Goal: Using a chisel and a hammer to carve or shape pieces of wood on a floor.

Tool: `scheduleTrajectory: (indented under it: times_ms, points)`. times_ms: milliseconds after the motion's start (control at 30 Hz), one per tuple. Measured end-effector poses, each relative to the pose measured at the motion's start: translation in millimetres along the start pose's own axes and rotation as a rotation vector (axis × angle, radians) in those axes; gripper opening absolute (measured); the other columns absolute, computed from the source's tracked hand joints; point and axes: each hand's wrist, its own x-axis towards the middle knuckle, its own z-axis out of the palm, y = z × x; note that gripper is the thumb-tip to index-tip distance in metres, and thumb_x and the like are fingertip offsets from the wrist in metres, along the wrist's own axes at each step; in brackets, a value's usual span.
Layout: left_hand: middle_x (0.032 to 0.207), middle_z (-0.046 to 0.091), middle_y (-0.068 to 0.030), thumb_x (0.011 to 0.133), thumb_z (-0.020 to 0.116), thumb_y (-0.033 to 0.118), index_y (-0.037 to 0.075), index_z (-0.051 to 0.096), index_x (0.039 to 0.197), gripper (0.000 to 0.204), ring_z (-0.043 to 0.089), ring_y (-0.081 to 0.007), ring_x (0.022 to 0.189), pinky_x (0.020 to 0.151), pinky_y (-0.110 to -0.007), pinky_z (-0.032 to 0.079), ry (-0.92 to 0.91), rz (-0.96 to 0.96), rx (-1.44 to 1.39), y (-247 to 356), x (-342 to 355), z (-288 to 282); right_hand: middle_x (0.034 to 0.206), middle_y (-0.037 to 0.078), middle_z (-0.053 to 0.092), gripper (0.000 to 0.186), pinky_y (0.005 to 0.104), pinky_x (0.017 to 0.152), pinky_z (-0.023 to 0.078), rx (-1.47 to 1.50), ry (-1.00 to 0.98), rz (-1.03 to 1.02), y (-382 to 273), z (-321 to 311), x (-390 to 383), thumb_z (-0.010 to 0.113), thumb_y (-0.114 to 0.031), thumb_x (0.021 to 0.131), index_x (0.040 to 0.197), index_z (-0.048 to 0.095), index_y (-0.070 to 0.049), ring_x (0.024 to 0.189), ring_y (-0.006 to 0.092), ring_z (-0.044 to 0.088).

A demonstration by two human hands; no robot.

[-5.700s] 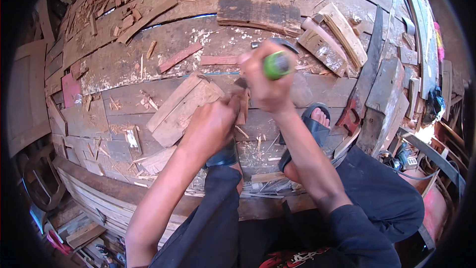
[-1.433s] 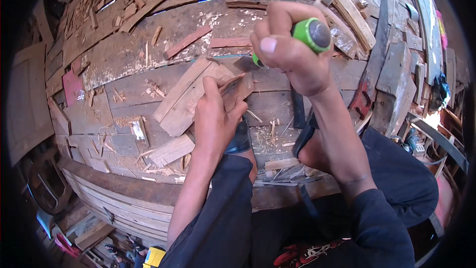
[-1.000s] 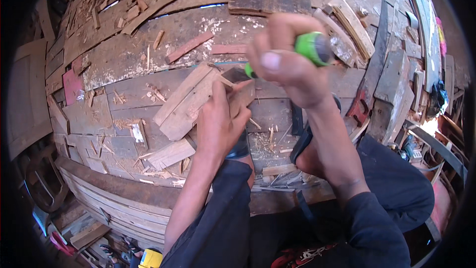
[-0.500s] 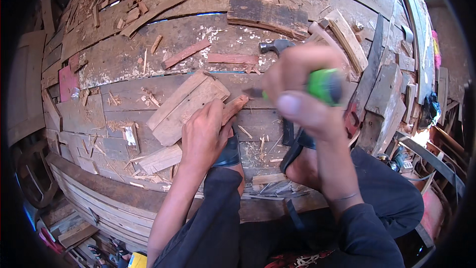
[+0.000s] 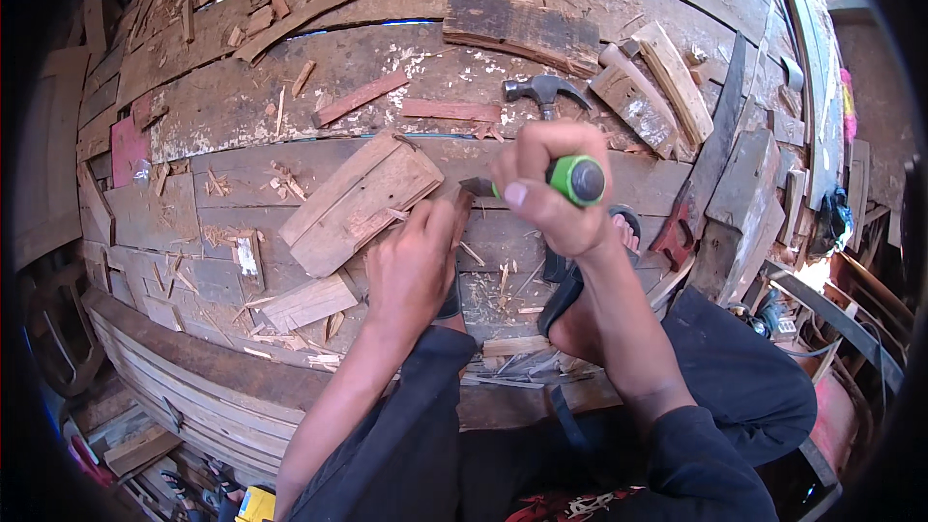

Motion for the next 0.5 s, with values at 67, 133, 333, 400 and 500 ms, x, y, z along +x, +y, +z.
scheduleTrajectory:
  times_ms: [67,133,333,400,500]
  points:
    - [0.093,0.063,-0.0160,0.087,0.072,0.007,0.007,0.051,0.101,0.025,0.068,-0.0426,0.081,0.064,-0.053,0.052,0.006,0.014,0.017,0.0,5.0,-1.4,0.056,0.000,0.046,0.038,0.0296,0.044,0.030,0.035,0.098,0.012,3.2,2.5,-0.4,0.073,-0.013,0.082,0.062,0.040,-0.010,0.047,0.0099,0.039]
    - [0.092,0.062,-0.0128,0.092,0.067,0.009,0.009,0.051,0.104,0.020,0.070,-0.0409,0.079,0.060,-0.054,0.053,0.012,0.024,0.040,-0.9,3.7,-3.4,0.056,-0.001,0.046,0.035,0.0286,0.045,0.032,0.087,0.105,-0.050,-26.1,6.5,2.4,0.071,-0.011,0.082,0.062,0.042,-0.009,0.048,0.0094,0.041]
    - [0.093,0.061,-0.0134,0.092,0.067,0.010,0.009,0.049,0.103,0.020,0.069,-0.0420,0.078,0.060,-0.054,0.053,0.060,0.061,0.038,-1.2,-2.7,2.4,0.057,0.000,0.046,0.027,0.0283,0.047,0.032,-0.035,0.103,-0.128,-3.1,18.3,-3.8,0.069,-0.007,0.079,0.062,0.047,-0.005,0.051,0.0085,0.041]
    - [0.096,0.061,-0.0136,0.091,0.067,0.010,0.009,0.050,0.104,0.022,0.069,-0.0426,0.081,0.062,-0.056,0.053,0.040,0.035,0.012,3.8,0.7,4.7,0.057,0.000,0.047,0.027,0.0290,0.046,0.031,-0.134,0.022,-0.069,7.7,13.4,3.9,0.070,-0.007,0.078,0.062,0.047,-0.005,0.050,0.0087,0.040]
    - [0.097,0.061,-0.0138,0.089,0.067,0.008,0.008,0.050,0.105,0.023,0.069,-0.0431,0.085,0.065,-0.056,0.053,0.028,0.016,0.030,0.9,-1.2,4.2,0.056,0.000,0.047,0.027,0.0287,0.046,0.031,-0.030,0.077,-0.088,-12.2,8.5,5.9,0.068,-0.005,0.078,0.062,0.046,-0.006,0.051,0.0078,0.042]
